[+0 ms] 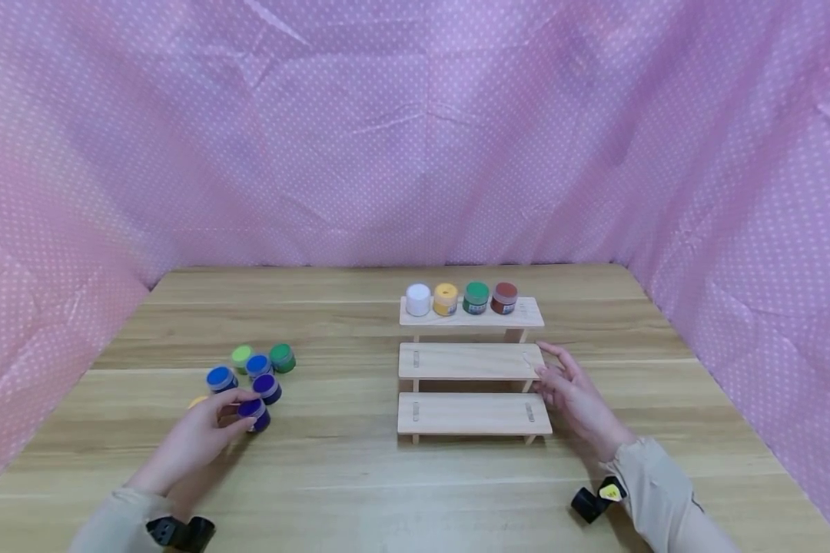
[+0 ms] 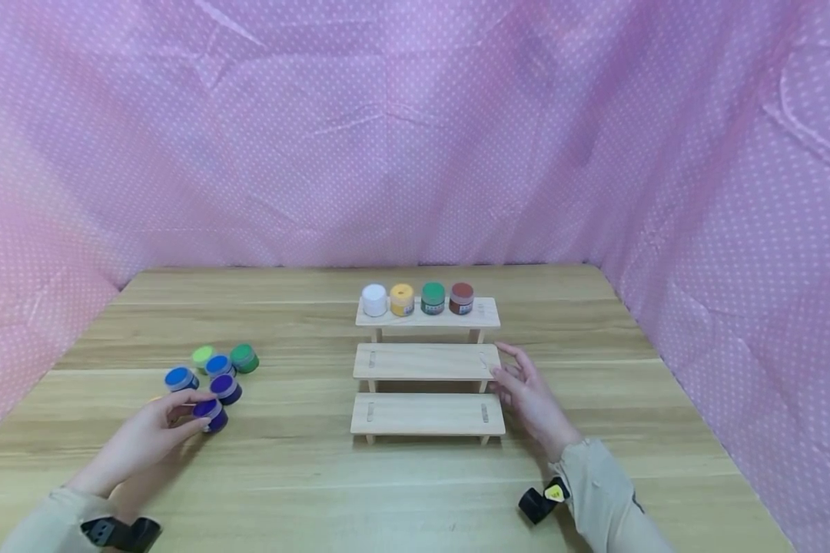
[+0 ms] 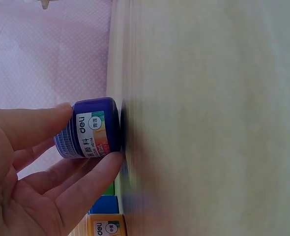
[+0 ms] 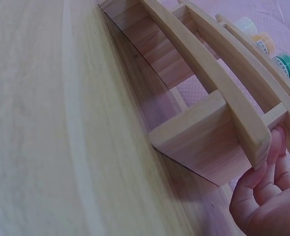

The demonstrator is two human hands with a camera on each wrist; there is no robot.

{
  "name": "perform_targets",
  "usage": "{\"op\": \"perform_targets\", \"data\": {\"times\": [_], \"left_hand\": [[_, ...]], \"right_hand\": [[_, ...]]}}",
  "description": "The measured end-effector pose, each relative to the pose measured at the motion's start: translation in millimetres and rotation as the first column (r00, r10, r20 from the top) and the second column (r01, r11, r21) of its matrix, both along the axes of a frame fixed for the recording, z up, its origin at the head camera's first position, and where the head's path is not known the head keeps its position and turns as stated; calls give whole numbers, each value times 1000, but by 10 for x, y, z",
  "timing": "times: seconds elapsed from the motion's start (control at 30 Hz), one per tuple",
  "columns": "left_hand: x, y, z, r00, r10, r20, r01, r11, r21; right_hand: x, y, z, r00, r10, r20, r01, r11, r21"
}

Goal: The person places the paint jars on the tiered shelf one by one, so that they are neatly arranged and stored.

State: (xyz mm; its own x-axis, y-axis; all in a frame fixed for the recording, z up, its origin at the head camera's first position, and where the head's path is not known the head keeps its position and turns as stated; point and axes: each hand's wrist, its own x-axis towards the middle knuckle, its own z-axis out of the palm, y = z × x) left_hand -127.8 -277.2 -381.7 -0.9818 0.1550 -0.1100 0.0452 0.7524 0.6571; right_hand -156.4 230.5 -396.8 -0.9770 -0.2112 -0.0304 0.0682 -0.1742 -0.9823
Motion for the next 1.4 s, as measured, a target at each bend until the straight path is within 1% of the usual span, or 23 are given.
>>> {"op": "perform_targets", "data": {"times": [0.07, 0.2, 0.33, 0.4, 0.5, 0.6, 0.7, 0.8, 0.87, 0.93, 1.0, 1.1, 1.17, 1.23, 1.37, 1.4], "left_hand": [[-4, -8, -2, 1000, 6, 8, -6, 1000, -4], [-5, -12, 10, 999, 21, 29, -20, 1000, -7], [11, -14, 52, 999, 34, 40, -34, 999, -10], [26, -5, 90, 999, 39, 24, -39, 999, -10], [43, 22, 159, 999, 41, -24, -41, 999, 4], [48, 63, 220, 995, 44, -92, -42, 999, 27], [46, 106, 255, 984, 57, -170, -50, 998, 40], [37, 154, 270, 963, 74, -260, -61, 997, 57], [28, 185, 275, 949, 86, -304, -64, 994, 84], [17, 218, 284, 941, 98, -323, -69, 992, 101], [4, 256, 294, 937, 110, -331, -73, 990, 123], [-8, 321, 311, 938, 126, -323, -75, 983, 165], [-16, 367, 313, 935, 133, -328, -68, 977, 200], [-24, 413, 310, 929, 138, -344, -61, 972, 225], [-52, 501, 303, 904, 155, -400, -53, 966, 255], [-59, 523, 304, 899, 157, -408, -52, 965, 257]], "right_hand": [[1, -2, 2, 1000, -2, 6, 3, 1000, -2], [-1, -9, 11, 999, -30, 36, 28, 999, 31], [-6, -17, 22, 998, -47, 52, 44, 998, 51], [-8, -16, 26, 998, -47, 48, 45, 998, 52], [-12, -8, 26, 998, -44, 41, 42, 998, 46], [-11, 3, 20, 999, -35, 32, 34, 999, 32], [-8, 13, 12, 999, -28, 29, 27, 999, 29], [-5, 20, 6, 999, -32, 32, 30, 999, 44], [-3, 22, 5, 999, -36, 36, 33, 998, 55], [-3, 22, 5, 999, -38, 38, 36, 998, 61], [-3, 20, 5, 999, -37, 36, 35, 998, 56], [-5, 18, 1, 999, -28, 25, 27, 999, 37], [-7, 16, -2, 1000, -18, 14, 18, 1000, 21], [-7, 15, -4, 1000, -7, 5, 7, 1000, 7], [-4, 11, -5, 1000, 10, -5, -10, 1000, -15], [-3, 9, -5, 1000, 12, -6, -12, 1000, -17]]}}
